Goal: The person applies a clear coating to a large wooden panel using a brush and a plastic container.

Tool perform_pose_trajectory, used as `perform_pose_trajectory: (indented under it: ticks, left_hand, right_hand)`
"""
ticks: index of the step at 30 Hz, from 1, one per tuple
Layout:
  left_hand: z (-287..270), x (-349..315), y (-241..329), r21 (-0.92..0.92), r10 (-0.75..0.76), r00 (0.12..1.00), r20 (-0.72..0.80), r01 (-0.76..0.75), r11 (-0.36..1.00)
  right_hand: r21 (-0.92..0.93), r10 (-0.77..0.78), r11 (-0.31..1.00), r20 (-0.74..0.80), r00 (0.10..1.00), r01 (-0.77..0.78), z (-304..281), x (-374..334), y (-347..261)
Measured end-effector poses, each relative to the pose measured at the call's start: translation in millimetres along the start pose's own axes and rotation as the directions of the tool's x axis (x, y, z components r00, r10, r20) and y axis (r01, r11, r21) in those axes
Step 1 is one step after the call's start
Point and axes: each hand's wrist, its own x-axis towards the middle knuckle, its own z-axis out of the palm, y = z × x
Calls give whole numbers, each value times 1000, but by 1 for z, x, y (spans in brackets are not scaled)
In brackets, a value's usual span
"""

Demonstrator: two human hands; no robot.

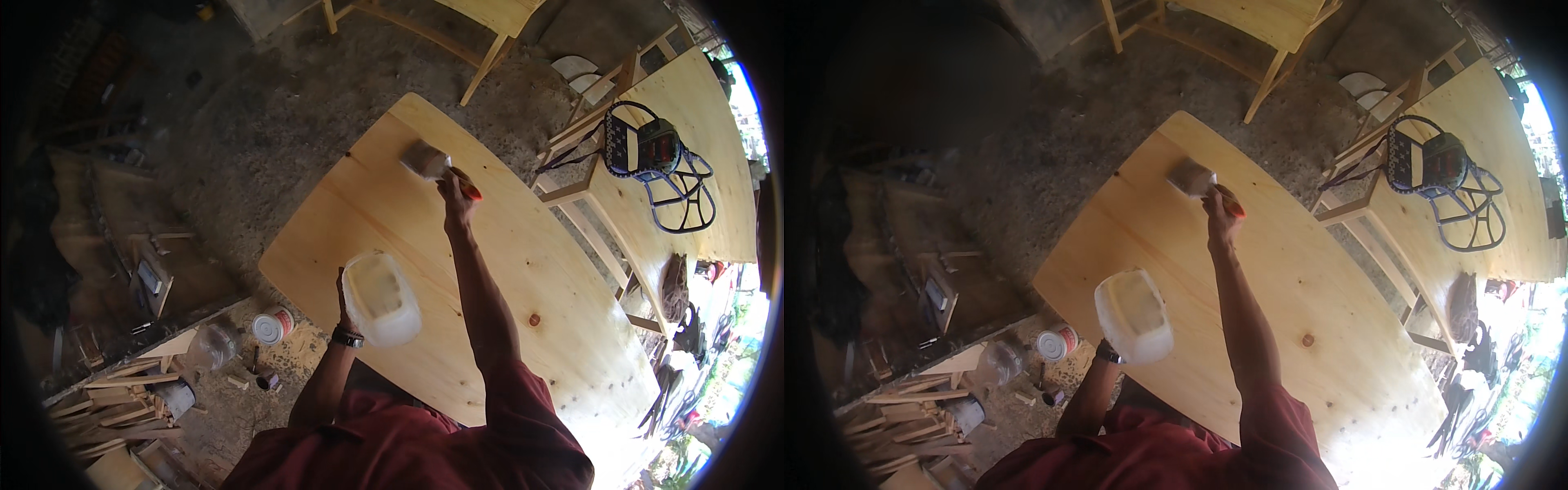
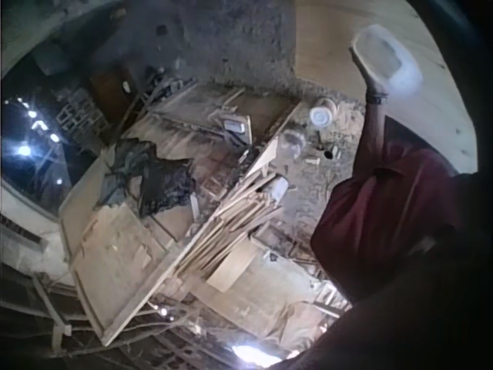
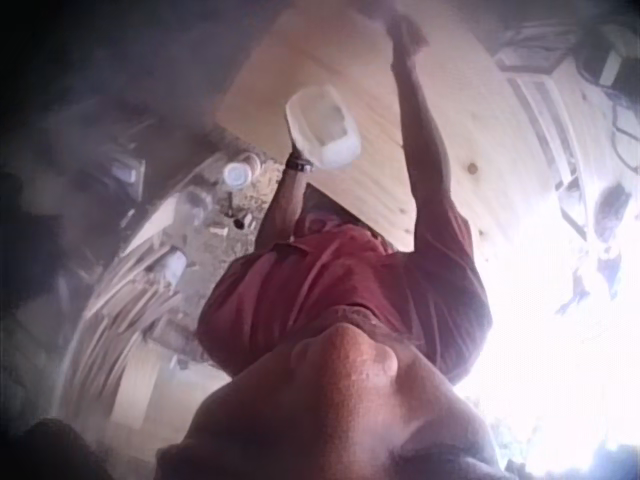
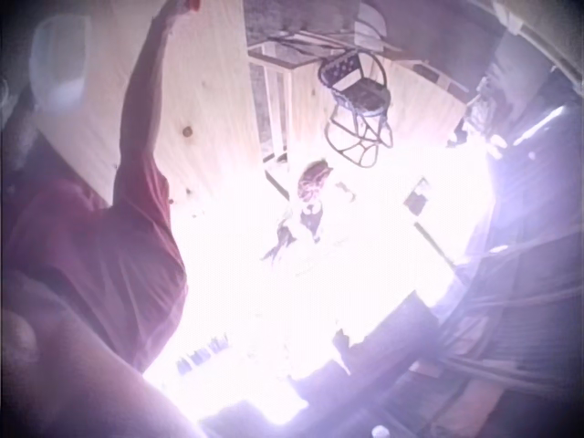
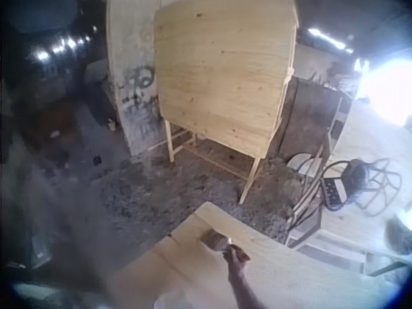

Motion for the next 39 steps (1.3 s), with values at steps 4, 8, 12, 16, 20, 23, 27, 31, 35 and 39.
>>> perform_pose_trajectory:
  ticks: [4,8,12,16,20,23,27,31,35,39]
  left_hand:
    - [14,-5,5,-52,-64,998,-25,62,997]
    - [24,-3,12,-71,-60,998,10,60,996]
    - [25,-1,21,-87,-37,997,72,44,995]
    - [22,-7,22,-81,28,999,-32,-31,996]
    - [11,-7,27,-94,-11,998,69,18,995]
    - [3,-9,28,-29,-13,1000,-13,13,1000]
    - [-1,-14,26,-40,-27,996,-85,24,999]
    - [5,-20,22,18,-49,996,-77,50,999]
    - [13,-23,13,-61,-89,996,-22,87,994]
    - [14,-29,0,-38,-130,984,-120,127,991]
  right_hand:
    - [-63,-41,997,-67,997,37,-27,-22,-17]
    - [10,-59,998,-47,997,60,-12,-11,-22]
    - [-14,-56,998,41,998,56,39,30,-7]
    - [-11,-62,998,50,997,63,81,61,4]
    - [-73,-101,992,-13,995,99,100,72,6]
    - [-107,-64,993,-46,997,59,100,74,4]
    - [-161,-38,986,-20,999,34,80,67,-3]
    - [-144,-52,989,-57,997,44,49,49,-10]
    - [-140,-45,990,-84,995,33,11,35,-17]
    - [-85,-58,995,-84,995,51,-27,20,-19]
